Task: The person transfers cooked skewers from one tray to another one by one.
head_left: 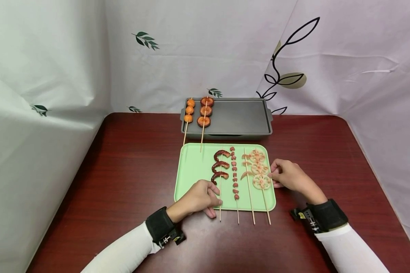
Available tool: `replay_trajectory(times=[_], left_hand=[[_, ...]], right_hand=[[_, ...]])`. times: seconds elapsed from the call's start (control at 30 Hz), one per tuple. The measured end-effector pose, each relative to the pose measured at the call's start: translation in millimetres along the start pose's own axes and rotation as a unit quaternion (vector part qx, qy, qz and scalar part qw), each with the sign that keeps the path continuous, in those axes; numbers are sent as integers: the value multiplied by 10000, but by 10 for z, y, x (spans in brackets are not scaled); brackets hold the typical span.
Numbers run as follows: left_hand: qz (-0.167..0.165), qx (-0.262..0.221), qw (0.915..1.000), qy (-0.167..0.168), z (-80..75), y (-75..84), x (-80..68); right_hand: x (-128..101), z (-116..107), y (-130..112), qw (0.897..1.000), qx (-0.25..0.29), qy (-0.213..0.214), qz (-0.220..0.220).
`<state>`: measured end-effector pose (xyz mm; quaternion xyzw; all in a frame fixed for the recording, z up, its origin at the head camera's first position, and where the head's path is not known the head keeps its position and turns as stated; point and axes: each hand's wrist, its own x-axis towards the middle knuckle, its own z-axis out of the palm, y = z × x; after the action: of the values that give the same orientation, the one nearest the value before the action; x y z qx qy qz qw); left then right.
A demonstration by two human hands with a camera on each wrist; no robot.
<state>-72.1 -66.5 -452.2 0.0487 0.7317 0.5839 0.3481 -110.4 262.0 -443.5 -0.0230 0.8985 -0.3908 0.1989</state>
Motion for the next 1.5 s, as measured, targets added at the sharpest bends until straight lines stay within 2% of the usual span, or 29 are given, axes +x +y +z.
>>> replay_trajectory(times=[0.17,0.23,0.27,0.33,0.43,0.5,0.57,0.87,1.07,1.13,1.17,1.23,1.3,1.37,1.5], left_hand=[[181,560,9982,62,-47,28,-25],[415,1098,9929,213,-68,57,-50],[573,1427,9876,318,-78,73,-66],[893,2143,9709,590,-96,109,-96],[1352,3126,9335,1119,-123,164,-145],[1538,3539,9115,1421,-145,195,-172],[1658,3805,8938,1699,-168,228,-193],[2267,4271,8366,2573,-319,360,-221],[2746,4253,8034,3135,-469,452,-203],[2872,4219,7960,3255,-524,486,-188],[2925,4174,7947,3295,-551,505,-180],[2999,4027,7978,3336,-603,537,-156],[3032,3779,8102,3300,-652,572,-132],[3028,3413,8304,3198,-701,601,-103],[2825,2394,8879,2731,-806,645,-47]], right_hand=[[0,5,5,10000,18,1,-15],[0,6,5,10000,29,-5,-15],[1,6,6,10000,45,-6,-11],[2,6,8,10000,61,-13,0],[5,6,10,10000,74,-27,12],[7,6,10,10000,64,-22,9],[8,5,9,10000,66,-13,2],[4,-2,3,10000,97,-21,-4],[2,5,6,9999,132,-60,31],[1,7,6,9999,125,-58,33],[1,7,5,9999,132,-61,33],[-2,8,2,9999,125,-62,29],[-4,9,1,9999,125,-62,34],[-6,10,0,9999,119,-58,32],[-8,11,0,10000,45,-29,6]])
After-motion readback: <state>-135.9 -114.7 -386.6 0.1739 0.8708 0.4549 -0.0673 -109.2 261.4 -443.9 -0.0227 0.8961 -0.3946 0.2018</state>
